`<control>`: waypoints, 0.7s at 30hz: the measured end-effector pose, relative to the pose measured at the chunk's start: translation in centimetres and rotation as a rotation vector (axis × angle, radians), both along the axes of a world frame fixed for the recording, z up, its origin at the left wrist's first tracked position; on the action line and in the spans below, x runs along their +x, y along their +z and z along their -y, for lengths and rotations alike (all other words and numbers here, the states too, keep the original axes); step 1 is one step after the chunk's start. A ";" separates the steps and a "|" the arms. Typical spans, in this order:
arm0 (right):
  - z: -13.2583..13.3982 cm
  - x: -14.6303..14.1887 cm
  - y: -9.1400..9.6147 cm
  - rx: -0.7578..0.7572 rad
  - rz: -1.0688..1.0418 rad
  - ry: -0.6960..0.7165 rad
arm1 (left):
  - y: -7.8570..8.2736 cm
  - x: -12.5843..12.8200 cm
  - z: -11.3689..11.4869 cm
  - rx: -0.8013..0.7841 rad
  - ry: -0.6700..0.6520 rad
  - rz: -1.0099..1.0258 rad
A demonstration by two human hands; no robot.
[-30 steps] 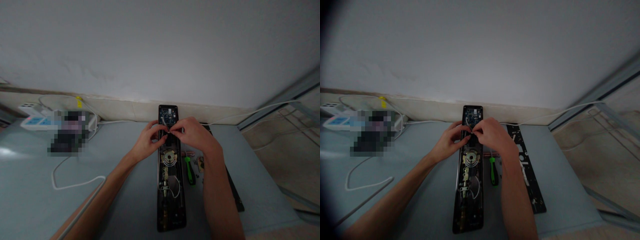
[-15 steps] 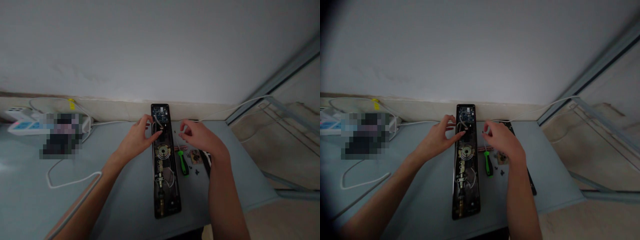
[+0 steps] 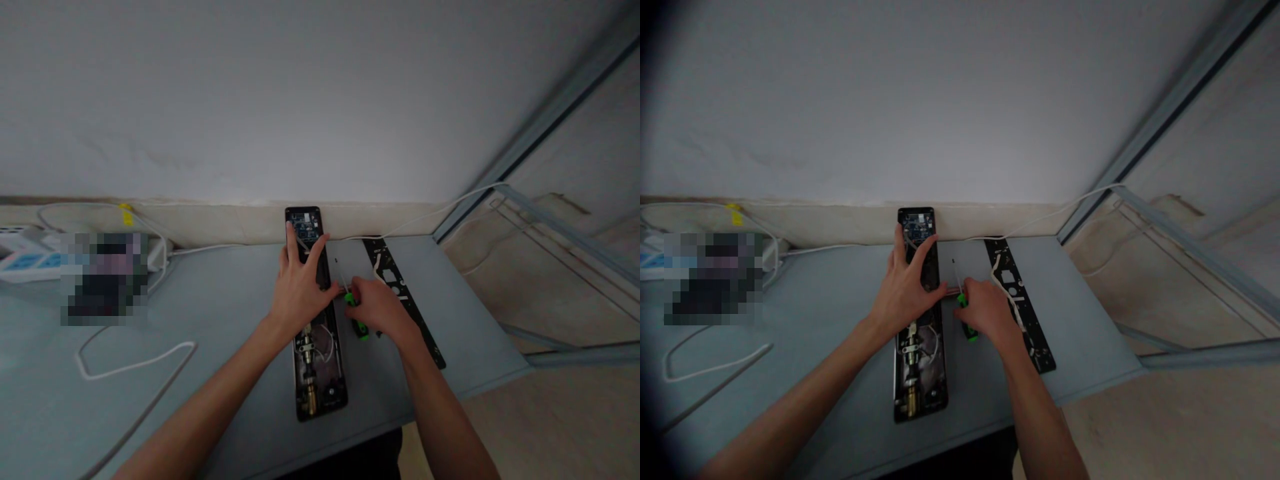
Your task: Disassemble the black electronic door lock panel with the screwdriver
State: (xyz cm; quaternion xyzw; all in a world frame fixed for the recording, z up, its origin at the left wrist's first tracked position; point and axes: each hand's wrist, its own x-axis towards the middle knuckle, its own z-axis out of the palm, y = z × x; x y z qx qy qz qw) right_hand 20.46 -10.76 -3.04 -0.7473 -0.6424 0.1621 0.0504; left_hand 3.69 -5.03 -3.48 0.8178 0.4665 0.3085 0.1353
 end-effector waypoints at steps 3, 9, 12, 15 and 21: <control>0.4 1.4 0.7 0.078 -0.089 -0.021 | -0.2 0.1 0.3 -0.008 0.033 0.028; 1.2 4.0 2.7 0.268 -0.264 -0.069 | -0.3 0.1 1.3 -0.013 0.078 0.067; 1.6 4.6 3.7 0.399 -0.296 -0.120 | -0.1 0.2 1.6 -0.022 0.111 0.057; 1.9 4.7 4.6 0.559 -0.288 -0.184 | 0.0 0.4 1.6 -0.024 0.130 0.054; 1.9 4.4 5.2 1.095 -0.426 -0.329 | -0.1 0.2 1.6 0.086 0.083 0.041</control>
